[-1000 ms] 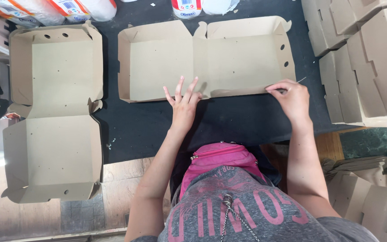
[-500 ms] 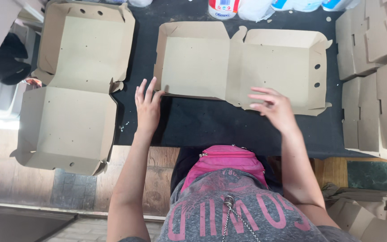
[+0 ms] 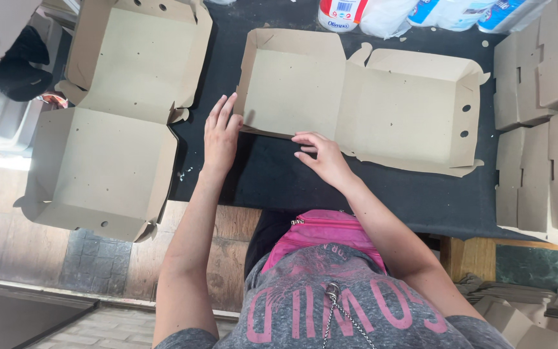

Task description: The person folds cardboard boxes by hand on a black table, pressing down the sides and securing the tabs for several boxes.

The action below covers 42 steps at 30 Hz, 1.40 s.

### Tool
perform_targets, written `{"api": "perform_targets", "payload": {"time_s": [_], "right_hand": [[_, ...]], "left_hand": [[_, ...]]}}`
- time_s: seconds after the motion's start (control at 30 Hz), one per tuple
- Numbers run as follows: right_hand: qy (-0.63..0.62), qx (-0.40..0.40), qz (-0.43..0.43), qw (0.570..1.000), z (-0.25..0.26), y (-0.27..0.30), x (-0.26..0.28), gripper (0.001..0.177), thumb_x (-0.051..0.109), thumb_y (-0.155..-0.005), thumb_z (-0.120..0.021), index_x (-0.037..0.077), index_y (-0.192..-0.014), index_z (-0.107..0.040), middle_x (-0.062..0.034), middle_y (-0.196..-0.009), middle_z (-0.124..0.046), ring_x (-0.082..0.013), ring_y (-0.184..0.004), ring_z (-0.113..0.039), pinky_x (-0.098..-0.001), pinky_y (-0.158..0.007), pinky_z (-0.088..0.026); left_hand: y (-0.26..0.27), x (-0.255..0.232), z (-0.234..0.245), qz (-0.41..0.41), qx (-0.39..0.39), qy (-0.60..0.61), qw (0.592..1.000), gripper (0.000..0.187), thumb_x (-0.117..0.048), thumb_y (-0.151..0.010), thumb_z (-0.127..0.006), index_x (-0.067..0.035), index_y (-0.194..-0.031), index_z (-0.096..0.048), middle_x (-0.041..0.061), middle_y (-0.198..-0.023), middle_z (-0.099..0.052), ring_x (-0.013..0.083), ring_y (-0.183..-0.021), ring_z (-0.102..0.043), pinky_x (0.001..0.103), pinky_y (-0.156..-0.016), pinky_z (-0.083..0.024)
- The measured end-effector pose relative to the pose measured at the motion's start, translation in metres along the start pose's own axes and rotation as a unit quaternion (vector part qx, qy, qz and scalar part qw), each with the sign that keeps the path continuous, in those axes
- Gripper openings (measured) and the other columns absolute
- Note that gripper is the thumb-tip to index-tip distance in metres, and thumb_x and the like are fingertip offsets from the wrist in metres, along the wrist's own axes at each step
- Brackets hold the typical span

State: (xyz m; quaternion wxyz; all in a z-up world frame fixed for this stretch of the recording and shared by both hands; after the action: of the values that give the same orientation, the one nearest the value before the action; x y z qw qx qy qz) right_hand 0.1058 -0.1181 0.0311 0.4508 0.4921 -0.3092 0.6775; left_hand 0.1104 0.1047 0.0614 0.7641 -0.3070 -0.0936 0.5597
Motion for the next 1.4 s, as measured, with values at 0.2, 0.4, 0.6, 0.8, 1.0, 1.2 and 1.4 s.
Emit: {"api": "perform_targets", "payload": {"time_s": [0.2, 0.4, 0.6, 0.8, 1.0, 1.2, 1.4], "right_hand": [[0.022, 0.006, 0.016, 1.000, 0.000, -0.003, 0.004, 0.035, 0.004, -0.091, -0.074, 0.005, -0.126, -0.071, -0.0175, -0.135, -0.063, -0.0372, -0.124, -0.064, -0.0405, -0.103, -0.056], [0.031, -0.005, 0.018, 0.999, 0.000, -0.007, 0.004, 0.033, 0.004, -0.090, -0.075, 0.005, -0.122, -0.072, -0.0165, -0.131, -0.064, -0.0353, -0.122, -0.065, -0.0392, -0.104, -0.056], [0.018, -0.021, 0.009, 1.000, 0.002, -0.010, -0.002, 0.029, 0.001, -0.087, -0.076, 0.006, -0.116, -0.073, -0.0172, -0.132, -0.063, -0.0358, -0.122, -0.065, -0.0384, -0.105, -0.055], [0.011, -0.002, -0.004, 1.000, -0.003, 0.004, 0.001, 0.022, 0.003, -0.088, -0.076, 0.007, -0.109, -0.071, -0.0168, -0.133, -0.064, -0.0353, -0.121, -0.066, -0.0396, -0.104, -0.055], [-0.078, 0.119, -0.067, 0.988, -0.027, 0.038, -0.021, 0.018, -0.003, -0.091, -0.066, -0.002, -0.109, -0.060, -0.0296, -0.137, -0.060, -0.0328, -0.105, -0.074, -0.0347, -0.081, -0.065], [-0.221, 0.006, -0.114, 0.969, 0.038, 0.079, -0.045, 0.045, 0.019, -0.101, -0.057, 0.004, -0.143, -0.052, -0.0243, -0.096, -0.076, -0.0276, -0.074, -0.078, -0.0345, -0.064, -0.065], [-0.266, -0.174, -0.221, 0.922, 0.109, 0.145, -0.129, 0.053, 0.018, -0.105, -0.055, 0.000, -0.153, -0.042, -0.0320, -0.143, -0.055, -0.0411, -0.111, -0.069, -0.0332, -0.068, -0.062]], "left_hand": [[0.004, -0.010, 0.001, -0.007, -0.007, -0.015, 1.000, 0.007, -0.016, -0.100, -0.068, -0.011, -0.099, -0.065, 0.006, -0.156, -0.048, 0.0319, -0.142, -0.044, 0.045, -0.102, -0.050], [0.001, -0.012, -0.006, -0.018, 0.015, -0.011, 1.000, 0.006, -0.018, -0.098, -0.068, -0.013, -0.100, -0.067, 0.003, -0.156, -0.047, 0.0321, -0.143, -0.042, 0.046, -0.103, -0.049], [0.000, -0.004, 0.002, 0.013, 0.042, 0.059, 0.997, 0.004, -0.013, -0.098, -0.067, -0.014, -0.093, -0.066, 0.000, -0.154, -0.049, 0.0322, -0.145, -0.040, 0.048, -0.108, -0.046], [0.041, 0.075, -0.008, 0.176, -0.012, 0.180, 0.968, 0.016, 0.007, -0.093, -0.069, -0.007, -0.096, -0.061, 0.007, -0.152, -0.048, 0.0372, -0.137, -0.048, 0.052, -0.110, -0.046], [0.050, 0.098, -0.021, 0.265, 0.033, 0.211, 0.940, 0.035, 0.013, -0.093, -0.053, -0.019, -0.098, -0.068, -0.006, -0.118, -0.061, 0.0202, -0.111, -0.061, 0.036, -0.094, -0.053], [0.008, 0.100, -0.059, 0.302, 0.089, 0.320, 0.893, 0.024, -0.040, -0.108, -0.056, -0.028, -0.117, -0.075, 0.003, -0.131, -0.062, 0.0275, -0.129, -0.060, 0.047, -0.110, -0.045], [-0.004, 0.107, -0.099, 0.351, 0.133, 0.379, 0.845, 0.025, -0.024, -0.095, -0.072, -0.024, -0.119, -0.077, 0.005, -0.117, -0.074, 0.0240, -0.116, -0.068, 0.038, -0.102, -0.052]]}}
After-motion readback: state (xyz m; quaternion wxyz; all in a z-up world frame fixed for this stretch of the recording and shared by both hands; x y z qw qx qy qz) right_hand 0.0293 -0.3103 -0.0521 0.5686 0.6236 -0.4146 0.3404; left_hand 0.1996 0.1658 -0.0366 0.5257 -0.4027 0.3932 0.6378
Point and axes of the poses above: each hand's wrist, its own y-axis away from the middle knuckle, its own z-axis out of the back of the hand, x = y × z, the point moved 10 cm from there along -y, towards the middle knuckle
